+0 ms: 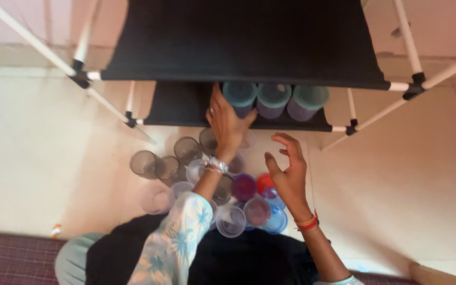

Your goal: The person sits on a mat and sorts a pile of plastic containers and lids by color and type. They pick up containers, match lids to containers, and place them into separate groups on the floor.

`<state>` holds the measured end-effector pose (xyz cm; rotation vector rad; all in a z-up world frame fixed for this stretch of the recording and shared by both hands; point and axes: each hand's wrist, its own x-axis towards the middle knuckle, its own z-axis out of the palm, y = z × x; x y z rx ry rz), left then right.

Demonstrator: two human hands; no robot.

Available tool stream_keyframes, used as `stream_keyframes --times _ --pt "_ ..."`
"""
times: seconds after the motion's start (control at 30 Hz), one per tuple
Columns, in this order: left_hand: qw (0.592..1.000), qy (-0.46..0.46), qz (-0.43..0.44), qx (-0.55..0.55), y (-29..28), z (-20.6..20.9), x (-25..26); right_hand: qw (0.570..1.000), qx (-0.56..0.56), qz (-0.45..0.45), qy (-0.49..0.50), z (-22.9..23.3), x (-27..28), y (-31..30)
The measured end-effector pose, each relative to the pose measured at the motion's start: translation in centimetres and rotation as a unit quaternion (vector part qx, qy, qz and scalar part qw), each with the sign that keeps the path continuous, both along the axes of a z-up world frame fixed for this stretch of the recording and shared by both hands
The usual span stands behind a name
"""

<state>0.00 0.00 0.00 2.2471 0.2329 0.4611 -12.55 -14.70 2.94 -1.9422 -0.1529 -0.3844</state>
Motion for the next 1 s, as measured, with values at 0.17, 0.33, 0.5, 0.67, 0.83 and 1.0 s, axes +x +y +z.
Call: stream_keyframes --times 0.17,0.33,0.5,0.67,0.83,1.0 --pt "0.992 -0.126 0.004 -0.017 -0.2 -0.9 -0.3 1.0 -0.003 -0.008 0.002 -0.3 -1.2 -2.0" --pt "0.978 -0.207 0.003 0.021 0.9 -1.1 -7.2 1.0 0.015 0.0 0.018 -0.2 -4.6 -2.1" --pt "0.955 -0.262 -0.011 0.137 3.2 -4.1 -18.2 0.992 0.025 0.104 0.059 -1.5 -7.5 1.5" --pt "0.955 -0.246 -0.043 0.163 5.1 -8.1 -25.9 0.981 -0.1 0.163 -0.009 -2.1 -10.1 6.1" --pt "0.952 -0.239 -0.093 0.167 7.4 -11.2 -30.7 0.969 -0.169 0.164 0.079 -2.6 -12.9 8.5" --pt "0.949 -0.229 -0.091 0.195 9.2 -12.1 -32.0 0.973 -0.161 0.134 0.094 -3.6 -15.0 9.9"
